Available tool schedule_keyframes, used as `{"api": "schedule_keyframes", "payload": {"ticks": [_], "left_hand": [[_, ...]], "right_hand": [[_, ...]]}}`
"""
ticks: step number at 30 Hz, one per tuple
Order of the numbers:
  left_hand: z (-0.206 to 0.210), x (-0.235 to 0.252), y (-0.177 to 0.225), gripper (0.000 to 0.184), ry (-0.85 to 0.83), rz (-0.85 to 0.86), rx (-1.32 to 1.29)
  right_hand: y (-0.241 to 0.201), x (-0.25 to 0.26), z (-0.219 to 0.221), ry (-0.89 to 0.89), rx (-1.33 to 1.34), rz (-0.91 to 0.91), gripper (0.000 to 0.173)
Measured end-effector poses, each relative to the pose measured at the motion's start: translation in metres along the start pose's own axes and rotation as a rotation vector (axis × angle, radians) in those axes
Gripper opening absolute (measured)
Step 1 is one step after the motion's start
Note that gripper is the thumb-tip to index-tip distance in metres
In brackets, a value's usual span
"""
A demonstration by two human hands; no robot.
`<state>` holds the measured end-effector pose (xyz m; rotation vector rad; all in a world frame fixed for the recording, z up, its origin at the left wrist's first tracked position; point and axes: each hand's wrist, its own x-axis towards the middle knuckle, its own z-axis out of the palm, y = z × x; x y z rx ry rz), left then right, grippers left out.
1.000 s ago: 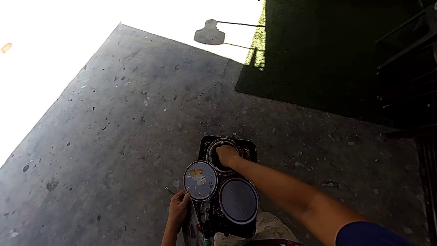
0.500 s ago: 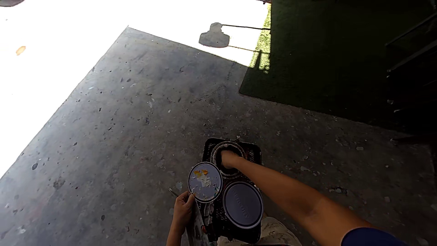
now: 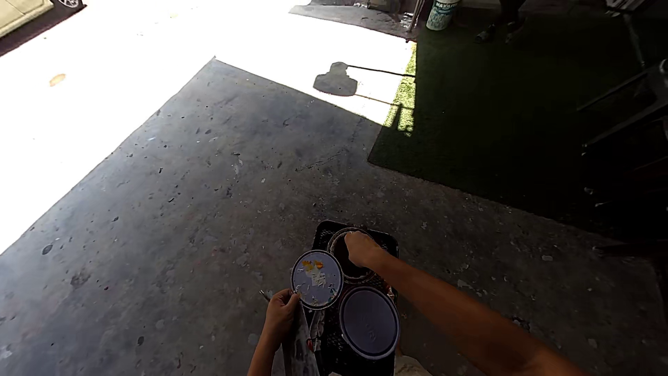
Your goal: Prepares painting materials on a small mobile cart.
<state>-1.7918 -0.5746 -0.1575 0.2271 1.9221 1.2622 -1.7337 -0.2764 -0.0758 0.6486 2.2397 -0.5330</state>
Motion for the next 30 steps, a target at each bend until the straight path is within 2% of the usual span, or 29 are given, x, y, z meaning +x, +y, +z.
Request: {"api": "schedule_keyframes", "payload": {"ticks": [3,6,10,14,18,23,26,30], "left_hand": [[-0.001,0.005,0.001,0.025,-0.025,0.008,0.013],[-0.001,0.007,0.002,0.027,-0.042,0.023,0.022],[0.000,0.008,0.003,0.027,-0.041,0.020,0.023],[0.000,0.007,0.009,0.028,-0.036,0.014,0.055],[-0.003,0.009,0.010,0.030,-0.046,0.016,0.087],[-0.002,0.013,0.017,0.031,-0.069,0.018,0.124],[0.007,0.020,0.024,0.031,-0.081,0.027,0.141],[0.031,0.035,0.036,0.031,-0.120,0.036,0.181]], "right_hand": [[0.002,-0.006,0.008,0.063,0.015,0.034,0.027],[-0.003,-0.006,0.018,0.119,-0.011,0.061,0.030],[-0.002,0.002,0.030,0.147,-0.010,0.021,0.025],[-0.003,0.002,0.025,0.151,-0.045,-0.020,0.021],[0.006,0.001,0.018,0.228,-0.073,-0.037,0.020],[0.023,-0.037,-0.002,0.301,-0.108,-0.031,0.019],[0.039,-0.083,-0.003,0.497,-0.113,-0.079,0.024],[0.071,-0.130,0.012,1.002,-0.097,-0.226,0.025]]}}
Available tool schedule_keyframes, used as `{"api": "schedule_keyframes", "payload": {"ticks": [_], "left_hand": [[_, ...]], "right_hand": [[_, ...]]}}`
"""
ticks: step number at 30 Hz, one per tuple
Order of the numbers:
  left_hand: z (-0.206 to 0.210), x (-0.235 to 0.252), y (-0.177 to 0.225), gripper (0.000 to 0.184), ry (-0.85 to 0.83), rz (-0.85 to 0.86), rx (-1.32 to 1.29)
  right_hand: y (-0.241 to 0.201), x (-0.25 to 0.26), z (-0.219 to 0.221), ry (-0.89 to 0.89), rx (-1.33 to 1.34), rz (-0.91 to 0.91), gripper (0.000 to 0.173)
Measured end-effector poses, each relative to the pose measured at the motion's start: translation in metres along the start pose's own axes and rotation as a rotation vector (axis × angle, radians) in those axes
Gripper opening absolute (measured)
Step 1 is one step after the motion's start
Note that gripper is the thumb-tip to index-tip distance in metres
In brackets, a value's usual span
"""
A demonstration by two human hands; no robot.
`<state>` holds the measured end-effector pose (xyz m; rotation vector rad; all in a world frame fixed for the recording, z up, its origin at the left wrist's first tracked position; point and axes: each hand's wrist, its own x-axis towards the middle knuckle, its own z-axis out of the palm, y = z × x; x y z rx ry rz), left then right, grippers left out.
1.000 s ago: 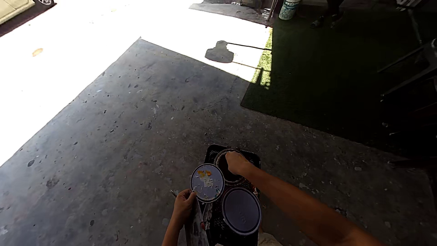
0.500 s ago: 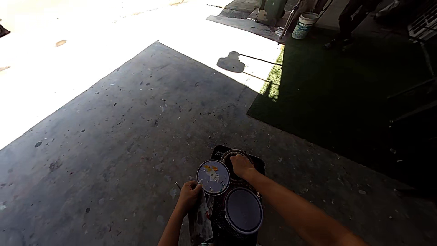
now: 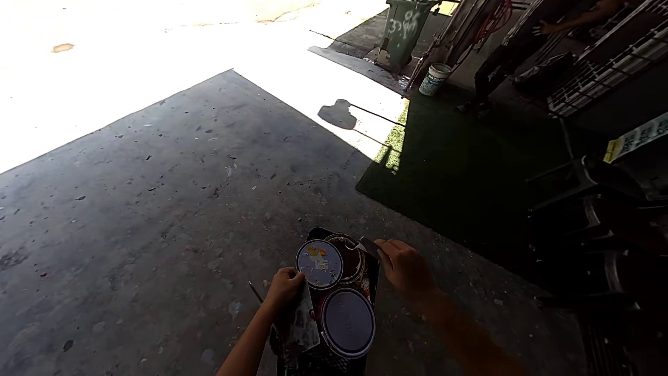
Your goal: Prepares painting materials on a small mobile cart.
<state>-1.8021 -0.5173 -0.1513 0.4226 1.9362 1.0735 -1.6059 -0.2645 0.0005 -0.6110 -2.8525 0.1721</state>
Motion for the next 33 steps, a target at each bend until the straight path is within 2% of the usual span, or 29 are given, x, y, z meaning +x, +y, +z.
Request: {"api": "schedule_keyframes", "payload": {"ticks": [5,10,13,15,19,22,25,28,31,33], "left_hand": [[0.038,0.027,0.024,0.033,-0.080,0.020,0.077],[0.058,0.033,0.031,0.038,-0.173,-0.020,0.171],[0.057,0.020,0.034,0.061,-0.168,-0.069,0.156],[0.055,0.004,0.044,0.075,-0.134,-0.106,0.051],[0.053,-0.029,0.071,0.080,-0.090,-0.111,-0.205],[0.053,-0.045,0.086,0.082,-0.084,-0.117,-0.293],[0.051,-0.057,0.091,0.079,-0.153,-0.137,-0.357],[0.050,-0.067,0.096,0.062,-0.275,-0.084,-0.418],[0.052,-0.091,0.107,0.042,-0.391,0.054,-0.507],[0.059,-0.108,0.118,0.037,-0.417,0.151,-0.553]], "right_hand": [[0.003,-0.040,-0.055,0.409,0.009,0.092,0.027],[-0.001,-0.072,-0.078,0.731,0.315,0.193,0.021],[-0.006,-0.085,-0.079,0.871,0.574,0.239,0.015],[-0.009,-0.091,-0.079,0.934,0.687,0.262,0.015],[-0.010,-0.099,-0.079,0.966,0.819,0.383,0.017],[-0.011,-0.104,-0.083,0.906,0.988,0.600,0.027],[-0.014,-0.112,-0.087,0.833,1.116,0.685,0.022],[-0.015,-0.118,-0.094,0.804,1.130,0.700,0.020],[-0.021,-0.127,-0.102,0.822,1.134,0.712,0.019],[-0.025,-0.132,-0.111,0.840,1.131,0.685,0.019]]}}
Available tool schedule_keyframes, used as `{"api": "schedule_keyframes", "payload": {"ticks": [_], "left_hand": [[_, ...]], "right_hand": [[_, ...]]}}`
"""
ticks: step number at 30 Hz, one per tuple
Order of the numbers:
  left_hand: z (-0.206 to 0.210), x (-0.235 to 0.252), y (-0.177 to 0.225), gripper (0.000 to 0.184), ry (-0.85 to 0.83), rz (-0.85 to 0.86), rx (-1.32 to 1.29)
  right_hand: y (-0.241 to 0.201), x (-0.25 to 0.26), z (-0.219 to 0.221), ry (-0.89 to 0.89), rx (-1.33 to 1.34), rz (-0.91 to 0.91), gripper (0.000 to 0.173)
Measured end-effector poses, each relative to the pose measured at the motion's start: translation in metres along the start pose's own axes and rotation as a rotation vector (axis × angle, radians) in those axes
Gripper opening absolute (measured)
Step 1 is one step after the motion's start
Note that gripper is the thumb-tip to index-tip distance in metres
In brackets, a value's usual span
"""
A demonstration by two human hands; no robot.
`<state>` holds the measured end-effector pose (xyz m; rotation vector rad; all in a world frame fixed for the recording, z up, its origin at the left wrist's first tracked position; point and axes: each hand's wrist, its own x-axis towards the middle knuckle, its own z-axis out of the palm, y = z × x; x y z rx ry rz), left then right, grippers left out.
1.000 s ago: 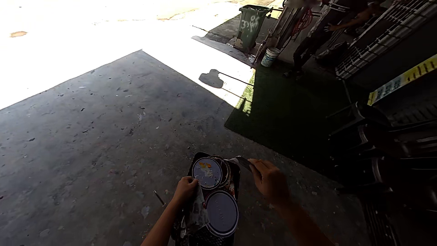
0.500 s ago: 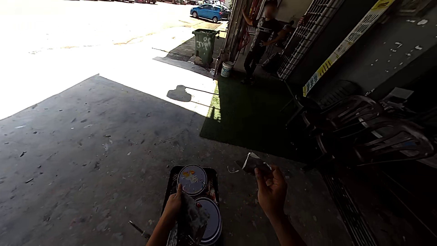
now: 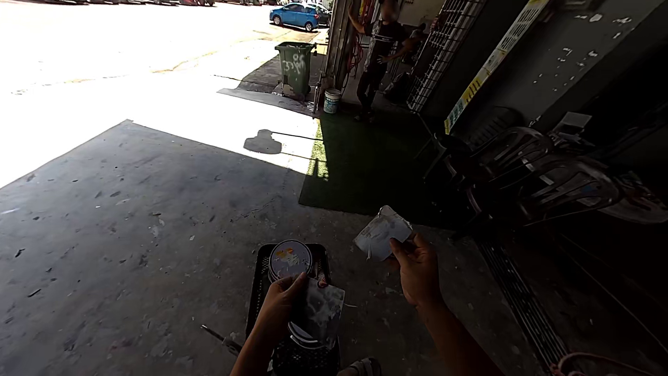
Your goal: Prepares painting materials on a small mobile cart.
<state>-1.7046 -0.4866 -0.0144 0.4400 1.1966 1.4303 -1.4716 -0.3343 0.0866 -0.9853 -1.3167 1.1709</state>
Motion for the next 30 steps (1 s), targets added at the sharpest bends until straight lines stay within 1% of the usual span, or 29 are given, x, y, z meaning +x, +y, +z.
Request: {"api": "schedule_keyframes", "payload": {"ticks": [3,6,8,11,13,16,19,21,24,27,30], "left_hand": [[0.031,0.000,0.004,0.034,0.005,0.139,0.009],[0.064,0.007,0.008,0.032,0.027,0.313,0.046],[0.085,0.007,0.013,0.028,0.000,0.458,0.030],[0.109,0.001,0.023,0.023,-0.069,0.680,-0.019],[0.121,-0.005,0.028,0.019,-0.085,0.817,-0.033],[0.137,-0.013,0.035,0.017,-0.040,0.994,-0.023],[0.145,-0.016,0.044,0.016,0.044,1.152,0.003],[0.145,-0.018,0.052,0.016,0.105,1.227,0.046],[0.135,-0.020,0.066,0.015,0.182,1.310,0.123],[0.117,-0.025,0.081,0.016,0.235,1.383,0.225],[0.096,-0.034,0.093,0.017,0.243,1.450,0.345]], "right_hand": [[-0.022,-0.001,-0.004,-0.022,0.005,-0.099,0.023],[-0.044,-0.006,-0.014,-0.034,0.046,-0.175,0.034],[-0.055,-0.011,-0.020,-0.041,0.130,-0.198,0.039],[-0.065,-0.020,-0.023,-0.046,0.294,-0.205,0.035],[-0.072,-0.027,-0.019,-0.065,0.409,-0.224,0.032],[-0.085,-0.039,-0.013,-0.098,0.533,-0.317,0.031],[-0.095,-0.049,-0.008,-0.136,0.568,-0.429,0.033],[-0.096,-0.052,-0.004,-0.151,0.508,-0.512,0.034],[-0.089,-0.053,-0.001,-0.194,0.282,-0.646,0.034],[-0.086,-0.057,-0.002,-0.257,0.011,-0.768,0.021],[-0.086,-0.054,-0.008,-0.377,-0.204,-0.901,0.017]]}}
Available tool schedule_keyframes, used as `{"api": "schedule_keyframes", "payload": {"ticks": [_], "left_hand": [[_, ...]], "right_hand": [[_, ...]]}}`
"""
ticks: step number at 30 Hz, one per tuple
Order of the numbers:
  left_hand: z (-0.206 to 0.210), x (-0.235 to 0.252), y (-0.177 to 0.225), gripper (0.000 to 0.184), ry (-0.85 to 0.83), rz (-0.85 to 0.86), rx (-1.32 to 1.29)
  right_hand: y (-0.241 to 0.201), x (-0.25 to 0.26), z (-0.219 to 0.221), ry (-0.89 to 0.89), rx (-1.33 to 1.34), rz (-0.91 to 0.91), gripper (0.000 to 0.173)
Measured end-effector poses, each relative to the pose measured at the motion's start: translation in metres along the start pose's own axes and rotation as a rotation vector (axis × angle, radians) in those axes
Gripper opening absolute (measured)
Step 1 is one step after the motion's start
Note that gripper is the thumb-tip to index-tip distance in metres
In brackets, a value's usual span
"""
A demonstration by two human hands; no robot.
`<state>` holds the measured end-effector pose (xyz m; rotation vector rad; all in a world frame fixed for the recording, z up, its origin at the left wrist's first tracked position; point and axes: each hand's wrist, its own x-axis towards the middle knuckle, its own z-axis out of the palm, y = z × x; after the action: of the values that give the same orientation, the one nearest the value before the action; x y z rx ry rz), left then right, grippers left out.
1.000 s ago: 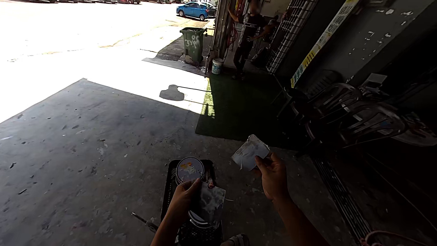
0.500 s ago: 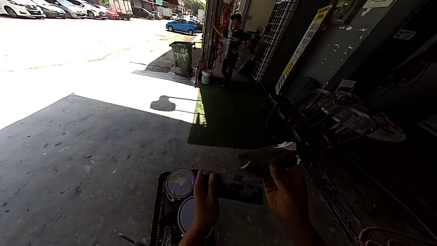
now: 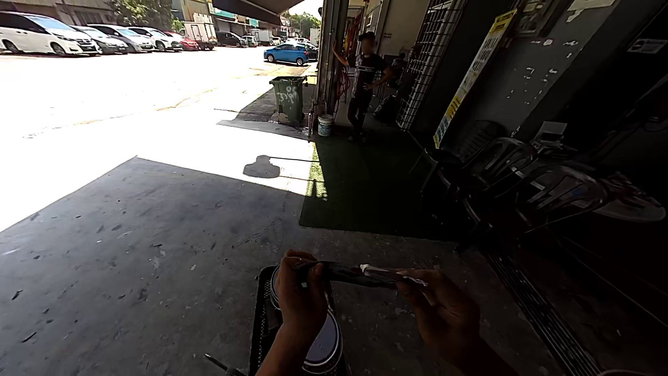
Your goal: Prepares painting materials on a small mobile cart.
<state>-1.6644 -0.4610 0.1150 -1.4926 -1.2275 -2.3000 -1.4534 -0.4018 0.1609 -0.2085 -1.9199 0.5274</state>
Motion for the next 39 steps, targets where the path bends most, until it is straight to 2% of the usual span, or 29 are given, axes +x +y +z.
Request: {"api": "schedule_keyframes", "payload": {"ticks": [5,10,15,20,22,24,26,29,34,36,39], "left_hand": [[-0.033,0.007,0.004,0.017,-0.096,0.131,0.102],[-0.047,0.005,-0.002,0.014,-0.103,0.243,0.178],[-0.049,0.001,-0.003,0.015,-0.100,0.327,0.216],[-0.057,0.002,0.003,0.017,-0.182,0.406,0.264],[-0.058,0.001,0.004,0.015,-0.204,0.381,0.255],[-0.062,-0.004,0.002,0.010,-0.192,0.257,0.223],[-0.068,-0.009,-0.002,0.015,-0.166,0.081,0.236],[-0.076,-0.017,-0.009,0.021,-0.106,-0.110,0.207],[-0.082,-0.031,-0.010,0.021,-0.164,-0.299,0.029],[-0.079,-0.031,-0.009,0.022,-0.165,-0.343,-0.023],[-0.073,-0.026,-0.005,0.021,-0.184,-0.340,-0.063]], "right_hand": [[0.004,0.001,-0.002,-0.221,-0.182,-0.102,0.026],[0.008,0.011,-0.002,-0.392,-0.351,-0.160,0.030],[0.008,0.028,-0.005,-0.503,-0.536,-0.255,0.033],[0.006,0.037,-0.001,-0.596,-0.715,-0.325,0.033],[0.011,0.042,-0.002,-0.636,-0.765,-0.291,0.037],[0.023,0.048,-0.006,-0.596,-0.737,-0.175,0.038],[0.040,0.047,-0.012,-0.479,-0.618,0.011,0.036],[0.057,0.037,-0.014,-0.320,-0.170,0.401,0.037],[0.036,0.022,-0.003,-0.276,0.495,1.001,0.036],[0.033,0.020,-0.002,-0.368,0.837,1.130,0.028],[0.039,0.013,-0.002,-0.678,1.391,1.159,0.035]]}}
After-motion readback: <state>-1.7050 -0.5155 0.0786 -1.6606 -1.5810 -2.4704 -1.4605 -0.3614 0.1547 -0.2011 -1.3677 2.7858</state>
